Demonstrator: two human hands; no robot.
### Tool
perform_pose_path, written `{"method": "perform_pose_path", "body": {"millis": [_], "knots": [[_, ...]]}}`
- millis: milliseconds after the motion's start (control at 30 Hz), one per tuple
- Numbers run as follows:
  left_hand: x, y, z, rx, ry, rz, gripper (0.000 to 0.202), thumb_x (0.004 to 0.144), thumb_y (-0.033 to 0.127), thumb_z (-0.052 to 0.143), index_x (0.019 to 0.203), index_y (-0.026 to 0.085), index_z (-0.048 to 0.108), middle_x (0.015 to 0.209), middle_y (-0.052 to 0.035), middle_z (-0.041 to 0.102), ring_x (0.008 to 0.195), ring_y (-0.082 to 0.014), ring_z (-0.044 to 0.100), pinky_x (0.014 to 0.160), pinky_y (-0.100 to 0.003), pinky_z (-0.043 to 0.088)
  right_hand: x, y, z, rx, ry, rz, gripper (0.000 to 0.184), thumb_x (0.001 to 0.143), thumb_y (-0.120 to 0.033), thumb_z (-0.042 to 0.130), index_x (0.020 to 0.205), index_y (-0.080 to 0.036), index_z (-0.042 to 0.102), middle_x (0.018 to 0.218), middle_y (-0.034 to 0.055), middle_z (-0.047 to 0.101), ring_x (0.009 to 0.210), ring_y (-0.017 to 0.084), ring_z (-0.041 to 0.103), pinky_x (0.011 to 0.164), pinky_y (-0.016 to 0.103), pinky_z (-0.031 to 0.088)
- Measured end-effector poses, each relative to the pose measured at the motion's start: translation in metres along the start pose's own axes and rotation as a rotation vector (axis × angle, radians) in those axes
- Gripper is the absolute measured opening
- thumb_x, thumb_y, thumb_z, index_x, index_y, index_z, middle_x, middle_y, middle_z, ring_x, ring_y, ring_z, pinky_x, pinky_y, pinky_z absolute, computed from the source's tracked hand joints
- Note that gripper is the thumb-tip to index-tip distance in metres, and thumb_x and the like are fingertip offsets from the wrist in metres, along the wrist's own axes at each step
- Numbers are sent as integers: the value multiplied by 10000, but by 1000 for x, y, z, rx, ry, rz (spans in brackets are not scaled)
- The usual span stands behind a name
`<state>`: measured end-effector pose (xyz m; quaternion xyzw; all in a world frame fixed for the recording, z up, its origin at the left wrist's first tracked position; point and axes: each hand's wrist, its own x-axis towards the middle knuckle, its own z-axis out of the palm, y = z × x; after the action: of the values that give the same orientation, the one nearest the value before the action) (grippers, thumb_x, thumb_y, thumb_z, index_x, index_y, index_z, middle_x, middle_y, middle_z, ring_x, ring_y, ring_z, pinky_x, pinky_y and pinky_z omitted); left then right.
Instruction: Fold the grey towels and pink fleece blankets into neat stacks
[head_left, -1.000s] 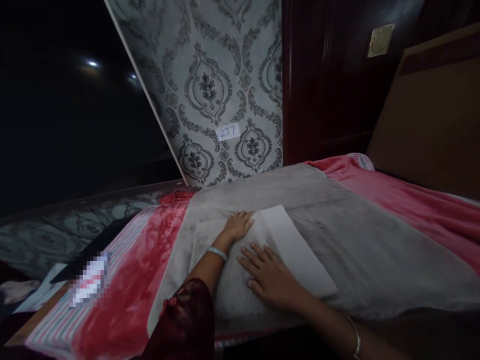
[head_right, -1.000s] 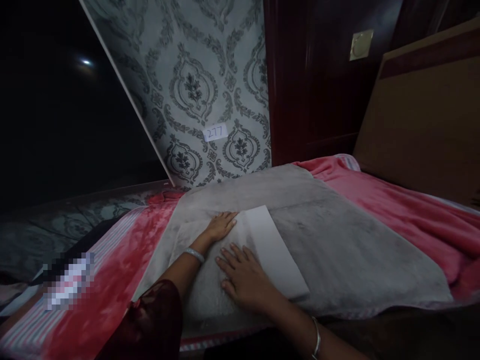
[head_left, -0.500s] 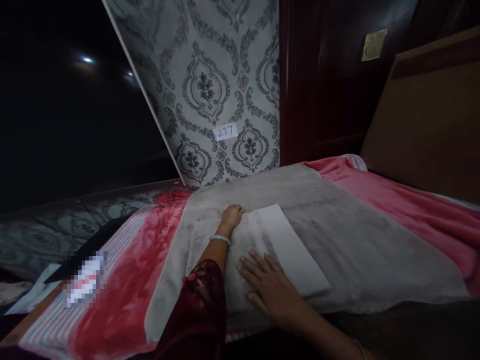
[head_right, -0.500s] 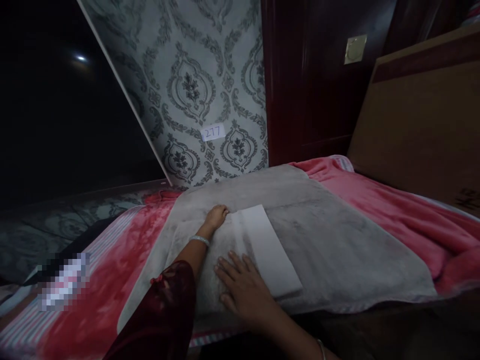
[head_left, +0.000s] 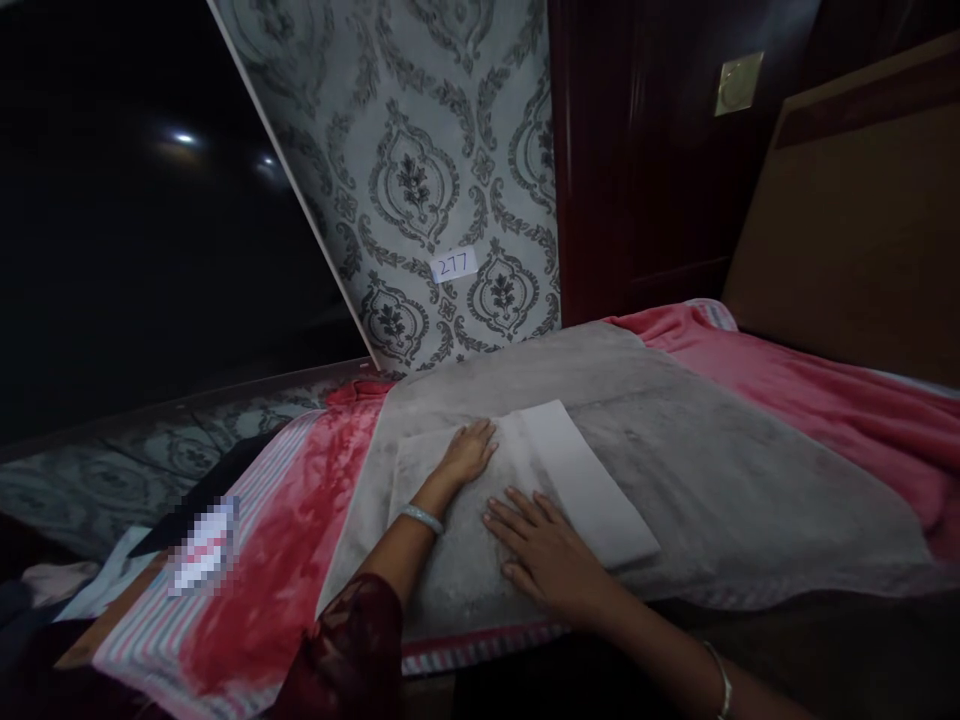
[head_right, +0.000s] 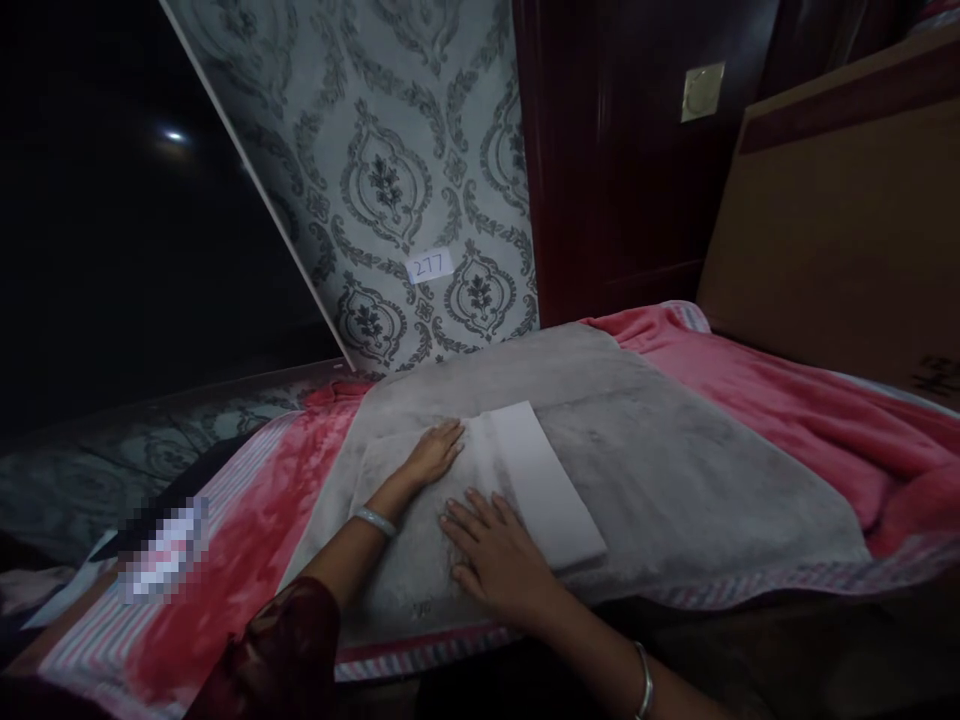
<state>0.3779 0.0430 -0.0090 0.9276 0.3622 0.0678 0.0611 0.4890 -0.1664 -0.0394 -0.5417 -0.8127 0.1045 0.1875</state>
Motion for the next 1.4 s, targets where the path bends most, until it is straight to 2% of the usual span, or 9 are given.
{"method": "perform_pose_path", "body": {"millis": [133, 300, 500, 733, 933, 1067, 1167, 1300, 1400], "knots": [[33, -5, 2, -48, 18, -90, 452, 956, 387, 454, 1334, 176, 584, 1404, -154, 580, 1331, -282, 501, 1121, -460, 365, -1, 1, 1, -4, 0, 0, 621, 974, -369, 484, 1568, -281, 328, 1631, 9, 239, 1527, 262, 103, 1227, 569, 121], [72, -15, 4, -162, 1, -102, 285, 873, 385, 581, 1051, 198, 702, 1066, -61, 712, 1053, -220, 624, 916, -327, 480, -1, 2, 3, 17, -17, 11, 624, 975, -347, 471, 1575, -283, 312, 1637, -8, 210, 1529, 265, 84, 1233, 570, 104], [89, -24, 23, -286, 31, -72, 144, 836, 268, 563, 865, 182, 675, 793, 19, 649, 819, -148, 584, 758, -251, 461, -4, 4, 5, 55, 7, -8, 678, 976, -337, 473, 1601, -316, 211, 1643, -27, 176, 1531, 258, 69, 1244, 553, 91], [87, -22, 27, -276, 57, -85, 163, 873, 238, 522, 838, 186, 672, 793, 15, 647, 810, -144, 579, 764, -246, 446, -4, 5, 10, 62, 16, -8, 714, 980, -320, 460, 1610, -333, 125, 1646, -42, 149, 1532, 258, 51, 1247, 549, 87], [77, -2, 13, -138, 79, -144, 247, 953, 251, 465, 930, 194, 704, 1038, -81, 712, 983, -194, 616, 872, -289, 451, -2, 4, 5, 26, 16, -13, 650, 980, -341, 457, 1594, -296, 250, 1641, -19, 195, 1530, 262, 74, 1241, 547, 94], [62, 11, -1, -39, 68, -190, 330, 984, 296, 414, 1144, 185, 680, 1227, -142, 672, 1173, -248, 583, 1005, -360, 424, -1, 2, 1, -9, -13, 16, 628, 967, -346, 481, 1571, -267, 328, 1632, 2, 230, 1524, 268, 116, 1230, 551, 125], [36, 10, -14, 20, 44, -200, 434, 974, 355, 448, 1361, 189, 553, 1432, -162, 549, 1341, -296, 468, 1129, -472, 325, -2, 3, 3, -40, 28, 7, 594, 992, -383, 451, 1563, -260, 347, 1628, 2, 247, 1520, 261, 138, 1226, 540, 142], [-23, -9, -31, 93, -20, -213, 520, 934, 389, 527, 1430, 239, 484, 1564, -132, 417, 1456, -316, 334, 1191, -576, 200, -5, 5, 9, -91, 100, -22, 567, 1007, -391, 439, 1549, -238, 377, 1616, 23, 290, 1515, 265, 164, 1220, 537, 168], [-81, -32, -33, 79, 68, -333, 610, 887, 376, 586, 1458, 202, 459, 1603, -164, 341, 1491, -345, 266, 1191, -583, 212, -7, 7, 12, -120, 127, -39, 558, 996, -373, 474, 1528, -217, 415, 1604, 44, 324, 1504, 289, 196, 1207, 552, 200]]}}
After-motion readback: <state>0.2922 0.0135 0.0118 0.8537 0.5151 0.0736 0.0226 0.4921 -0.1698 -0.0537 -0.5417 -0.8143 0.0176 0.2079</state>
